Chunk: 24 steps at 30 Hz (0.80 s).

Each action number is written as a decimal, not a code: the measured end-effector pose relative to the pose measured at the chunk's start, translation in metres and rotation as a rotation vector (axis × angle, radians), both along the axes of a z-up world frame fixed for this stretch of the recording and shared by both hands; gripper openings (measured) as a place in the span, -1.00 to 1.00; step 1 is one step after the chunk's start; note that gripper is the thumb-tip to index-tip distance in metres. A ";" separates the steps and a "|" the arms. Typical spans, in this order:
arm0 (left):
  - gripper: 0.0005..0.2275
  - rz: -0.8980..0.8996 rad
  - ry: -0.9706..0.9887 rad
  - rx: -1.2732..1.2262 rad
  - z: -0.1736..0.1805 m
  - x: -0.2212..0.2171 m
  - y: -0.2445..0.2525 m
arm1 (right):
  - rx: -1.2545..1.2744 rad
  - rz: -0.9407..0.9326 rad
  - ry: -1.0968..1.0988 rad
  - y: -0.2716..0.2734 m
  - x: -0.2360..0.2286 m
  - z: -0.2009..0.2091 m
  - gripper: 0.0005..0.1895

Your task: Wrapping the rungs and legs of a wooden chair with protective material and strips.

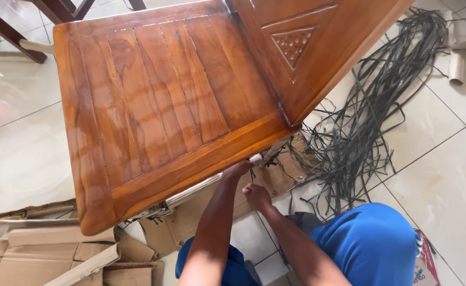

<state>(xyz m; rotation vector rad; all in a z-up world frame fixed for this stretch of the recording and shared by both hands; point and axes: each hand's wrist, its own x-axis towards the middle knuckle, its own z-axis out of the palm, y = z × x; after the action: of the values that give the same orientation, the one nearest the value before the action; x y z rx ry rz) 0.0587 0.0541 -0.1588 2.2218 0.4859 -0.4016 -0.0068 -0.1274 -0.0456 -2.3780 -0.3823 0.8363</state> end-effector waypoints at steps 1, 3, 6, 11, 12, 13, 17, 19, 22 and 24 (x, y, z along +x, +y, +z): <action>-0.64 -0.006 0.015 0.026 0.024 -0.001 0.001 | 0.012 0.000 0.008 0.000 -0.001 -0.006 -0.61; -0.63 -0.021 0.042 0.076 0.056 0.015 -0.018 | 0.020 0.000 0.015 -0.003 -0.006 0.000 -0.62; -0.62 -0.069 0.070 0.157 0.071 0.036 -0.020 | 0.048 0.020 -0.017 -0.015 -0.007 0.016 -0.62; -0.60 -0.157 0.133 0.286 0.046 0.066 -0.033 | -0.044 0.027 -0.103 -0.064 -0.005 -0.008 -0.72; -0.60 -0.171 0.145 0.313 0.021 0.056 -0.009 | -0.047 0.023 -0.102 -0.072 -0.006 0.001 -0.72; -0.59 -0.189 0.156 0.343 0.000 0.060 -0.008 | -0.060 -0.005 -0.049 -0.078 -0.008 0.010 -0.72; -0.68 -0.204 0.229 0.446 -0.012 0.085 -0.018 | -0.104 -0.023 0.009 -0.095 -0.011 0.027 -0.70; -0.66 -0.230 0.235 0.462 0.082 0.062 -0.030 | -0.108 -0.002 0.009 -0.101 -0.008 0.030 -0.70; -0.62 -0.221 0.209 0.488 0.068 0.073 -0.023 | -0.155 0.062 0.001 -0.096 0.004 0.048 -0.67; -0.60 -0.191 0.186 0.485 0.024 0.071 -0.024 | -0.206 0.104 0.004 -0.098 0.013 0.055 -0.64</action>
<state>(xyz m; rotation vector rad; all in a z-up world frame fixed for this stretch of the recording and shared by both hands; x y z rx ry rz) 0.1301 0.0305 -0.1347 2.7271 0.5116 -0.6505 0.0064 -0.2252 0.0090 -2.5637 -0.4408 0.9687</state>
